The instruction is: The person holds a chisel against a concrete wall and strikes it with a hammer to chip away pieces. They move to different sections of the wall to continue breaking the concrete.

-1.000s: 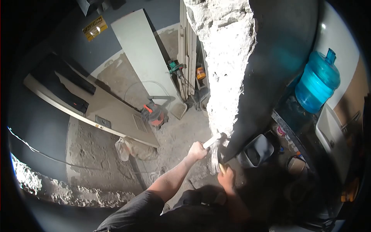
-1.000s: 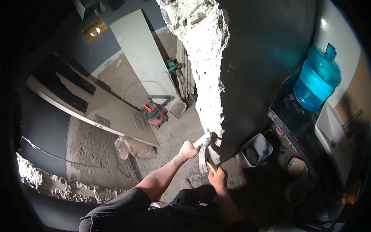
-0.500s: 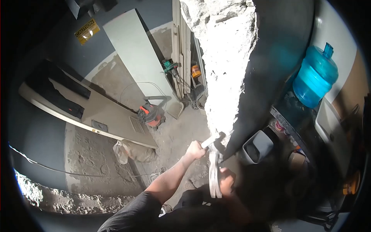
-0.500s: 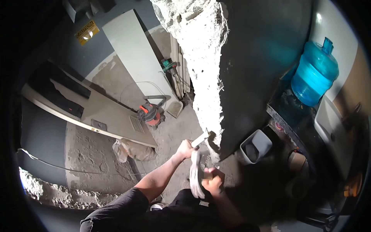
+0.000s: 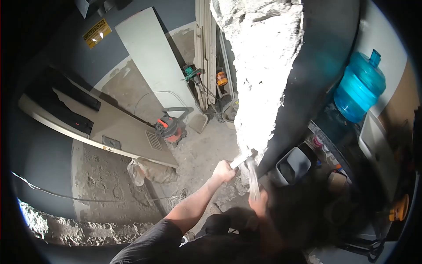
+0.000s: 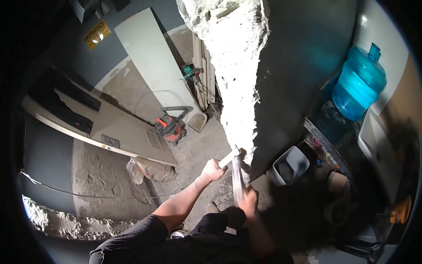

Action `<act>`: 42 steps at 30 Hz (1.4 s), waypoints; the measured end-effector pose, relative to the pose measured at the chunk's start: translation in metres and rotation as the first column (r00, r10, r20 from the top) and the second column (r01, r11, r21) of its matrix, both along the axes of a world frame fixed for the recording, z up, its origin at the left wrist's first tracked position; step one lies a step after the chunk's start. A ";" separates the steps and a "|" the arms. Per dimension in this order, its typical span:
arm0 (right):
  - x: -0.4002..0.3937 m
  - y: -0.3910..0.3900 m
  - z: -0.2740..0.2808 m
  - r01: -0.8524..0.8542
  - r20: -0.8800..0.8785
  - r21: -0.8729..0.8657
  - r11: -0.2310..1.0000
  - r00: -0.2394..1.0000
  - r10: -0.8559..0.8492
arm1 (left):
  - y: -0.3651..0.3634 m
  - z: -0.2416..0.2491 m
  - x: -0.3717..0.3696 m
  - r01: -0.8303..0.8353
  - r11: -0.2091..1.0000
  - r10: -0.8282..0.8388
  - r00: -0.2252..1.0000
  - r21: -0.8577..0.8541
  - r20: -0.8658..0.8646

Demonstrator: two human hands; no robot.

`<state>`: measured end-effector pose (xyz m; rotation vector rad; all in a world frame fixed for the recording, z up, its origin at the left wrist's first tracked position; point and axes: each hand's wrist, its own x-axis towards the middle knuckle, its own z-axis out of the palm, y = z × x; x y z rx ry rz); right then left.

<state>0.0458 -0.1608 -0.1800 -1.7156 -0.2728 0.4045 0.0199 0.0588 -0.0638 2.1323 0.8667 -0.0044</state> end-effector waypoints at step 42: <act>-0.031 -0.143 0.101 -0.122 0.229 -0.212 0.970 0.959 0.170 | -0.074 -0.015 -0.019 0.004 0.924 -0.068 0.985 0.383 0.156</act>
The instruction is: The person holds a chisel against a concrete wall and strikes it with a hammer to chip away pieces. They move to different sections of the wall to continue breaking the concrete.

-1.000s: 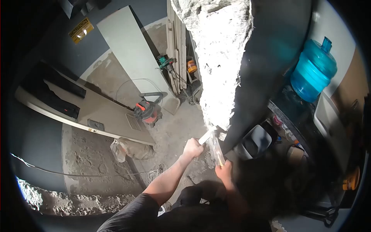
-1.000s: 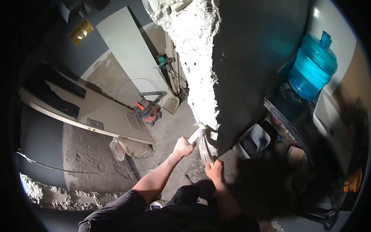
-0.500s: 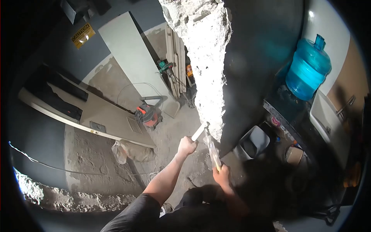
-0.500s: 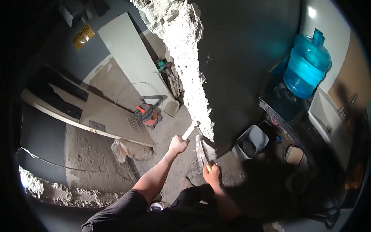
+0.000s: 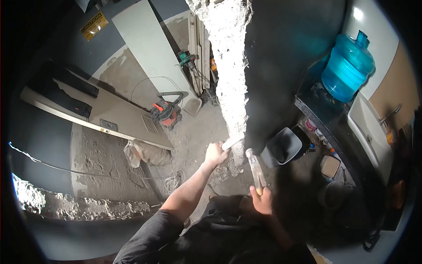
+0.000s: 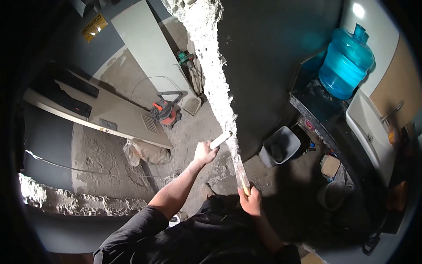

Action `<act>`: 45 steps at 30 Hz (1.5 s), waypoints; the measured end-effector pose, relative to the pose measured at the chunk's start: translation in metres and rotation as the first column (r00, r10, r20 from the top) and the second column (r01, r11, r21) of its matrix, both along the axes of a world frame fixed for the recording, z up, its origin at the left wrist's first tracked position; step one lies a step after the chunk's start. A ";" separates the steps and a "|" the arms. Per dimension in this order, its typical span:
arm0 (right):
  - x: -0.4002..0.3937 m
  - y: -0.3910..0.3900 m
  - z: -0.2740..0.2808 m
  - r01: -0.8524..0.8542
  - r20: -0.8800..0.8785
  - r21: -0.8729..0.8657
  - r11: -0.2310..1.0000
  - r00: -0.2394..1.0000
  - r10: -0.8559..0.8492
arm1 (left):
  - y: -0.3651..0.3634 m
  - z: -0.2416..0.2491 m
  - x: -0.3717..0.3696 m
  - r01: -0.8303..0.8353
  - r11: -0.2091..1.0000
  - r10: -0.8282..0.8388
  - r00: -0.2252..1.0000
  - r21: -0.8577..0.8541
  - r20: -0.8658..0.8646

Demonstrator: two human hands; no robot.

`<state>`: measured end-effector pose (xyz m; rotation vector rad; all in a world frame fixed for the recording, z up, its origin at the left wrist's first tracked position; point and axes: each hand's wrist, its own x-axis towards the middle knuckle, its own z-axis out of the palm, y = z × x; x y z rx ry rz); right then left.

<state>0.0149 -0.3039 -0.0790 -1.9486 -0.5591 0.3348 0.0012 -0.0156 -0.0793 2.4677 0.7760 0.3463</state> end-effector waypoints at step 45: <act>0.051 -0.119 -0.225 -0.511 -0.400 -0.640 0.574 0.859 0.319 | -0.037 -0.163 -0.300 -0.682 0.657 0.393 0.673 -0.320 -0.627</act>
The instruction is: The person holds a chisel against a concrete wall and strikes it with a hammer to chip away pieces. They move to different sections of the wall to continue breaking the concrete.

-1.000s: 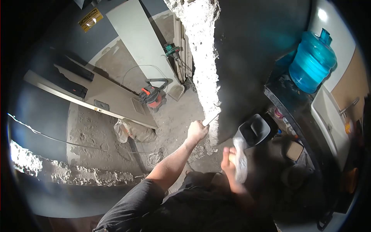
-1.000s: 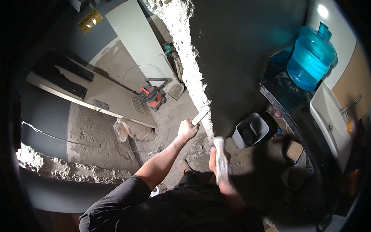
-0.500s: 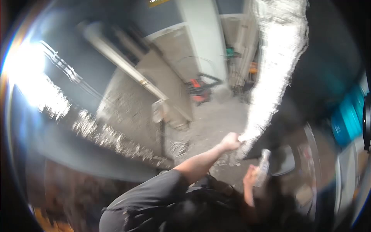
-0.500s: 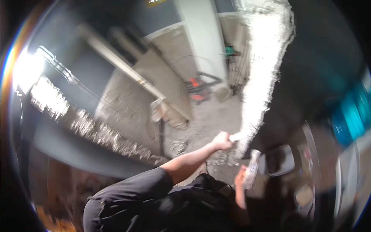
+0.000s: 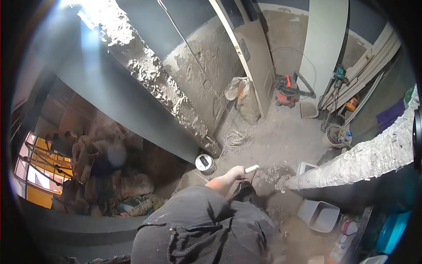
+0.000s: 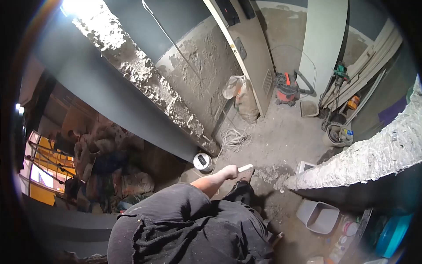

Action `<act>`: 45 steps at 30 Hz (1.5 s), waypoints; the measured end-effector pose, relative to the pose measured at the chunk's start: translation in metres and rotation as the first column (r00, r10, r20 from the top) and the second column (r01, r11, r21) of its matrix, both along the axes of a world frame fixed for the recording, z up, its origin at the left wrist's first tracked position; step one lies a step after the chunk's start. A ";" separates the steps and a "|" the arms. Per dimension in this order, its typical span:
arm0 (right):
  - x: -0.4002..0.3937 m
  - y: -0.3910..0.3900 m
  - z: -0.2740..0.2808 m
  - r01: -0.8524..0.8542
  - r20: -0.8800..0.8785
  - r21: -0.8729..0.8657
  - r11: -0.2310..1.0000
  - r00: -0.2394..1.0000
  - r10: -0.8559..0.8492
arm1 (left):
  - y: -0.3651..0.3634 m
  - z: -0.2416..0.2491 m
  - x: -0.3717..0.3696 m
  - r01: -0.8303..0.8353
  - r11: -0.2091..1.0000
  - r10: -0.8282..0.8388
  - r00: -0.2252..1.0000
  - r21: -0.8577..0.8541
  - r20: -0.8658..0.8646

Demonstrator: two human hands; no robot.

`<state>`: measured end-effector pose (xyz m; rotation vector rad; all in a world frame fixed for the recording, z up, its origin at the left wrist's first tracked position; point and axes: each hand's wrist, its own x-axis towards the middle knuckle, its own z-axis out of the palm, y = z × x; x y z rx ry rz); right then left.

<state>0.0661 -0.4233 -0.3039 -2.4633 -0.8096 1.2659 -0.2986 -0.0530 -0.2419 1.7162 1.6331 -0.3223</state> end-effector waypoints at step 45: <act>-0.054 -0.067 0.046 0.786 -0.811 0.135 0.603 0.437 -0.389 | 0.033 0.062 0.133 0.636 0.745 -0.666 0.727 0.200 0.169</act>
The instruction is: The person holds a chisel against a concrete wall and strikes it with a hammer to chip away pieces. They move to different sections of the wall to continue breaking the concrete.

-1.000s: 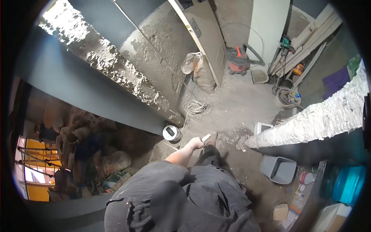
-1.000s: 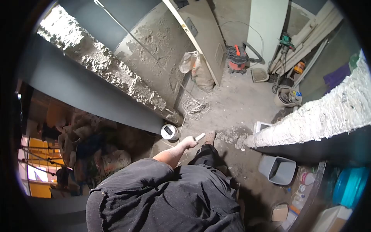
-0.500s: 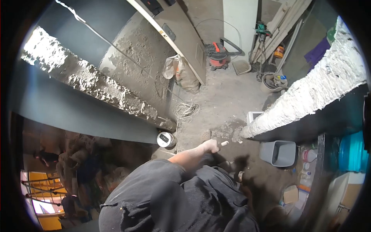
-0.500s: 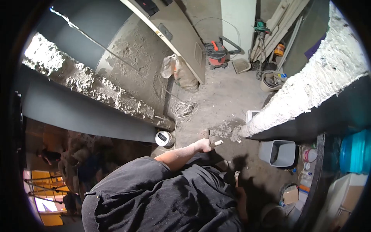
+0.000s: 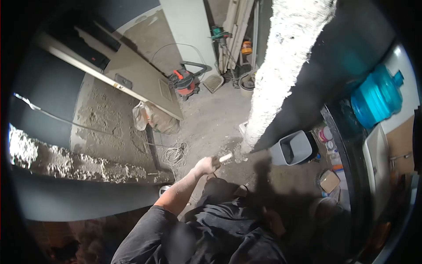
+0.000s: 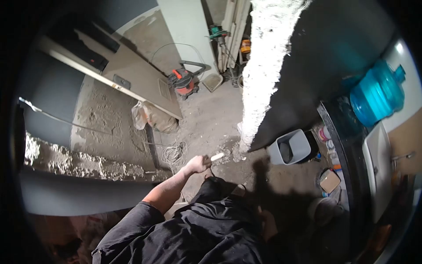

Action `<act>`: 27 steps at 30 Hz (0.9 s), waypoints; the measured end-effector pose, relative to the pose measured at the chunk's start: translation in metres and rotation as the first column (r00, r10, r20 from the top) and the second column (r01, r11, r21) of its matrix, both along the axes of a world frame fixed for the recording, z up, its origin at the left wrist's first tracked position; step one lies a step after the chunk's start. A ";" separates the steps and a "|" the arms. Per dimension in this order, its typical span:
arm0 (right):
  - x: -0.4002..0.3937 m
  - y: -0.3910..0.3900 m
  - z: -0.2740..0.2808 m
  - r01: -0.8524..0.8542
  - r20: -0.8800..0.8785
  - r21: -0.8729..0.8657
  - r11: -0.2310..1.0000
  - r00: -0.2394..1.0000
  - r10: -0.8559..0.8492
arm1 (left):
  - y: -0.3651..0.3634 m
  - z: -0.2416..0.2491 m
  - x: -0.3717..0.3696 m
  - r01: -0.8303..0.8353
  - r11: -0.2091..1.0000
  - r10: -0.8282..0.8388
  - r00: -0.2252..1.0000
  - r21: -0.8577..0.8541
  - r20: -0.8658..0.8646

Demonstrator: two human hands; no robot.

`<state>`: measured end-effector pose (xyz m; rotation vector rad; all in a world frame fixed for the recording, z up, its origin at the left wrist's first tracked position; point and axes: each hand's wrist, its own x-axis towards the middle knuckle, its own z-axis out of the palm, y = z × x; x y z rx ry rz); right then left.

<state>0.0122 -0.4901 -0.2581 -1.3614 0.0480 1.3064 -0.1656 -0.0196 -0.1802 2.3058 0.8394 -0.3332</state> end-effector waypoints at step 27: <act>0.031 0.233 0.152 0.010 0.785 0.615 0.788 0.084 -0.614 | 0.034 0.160 0.168 0.177 0.888 -0.330 0.887 0.424 0.322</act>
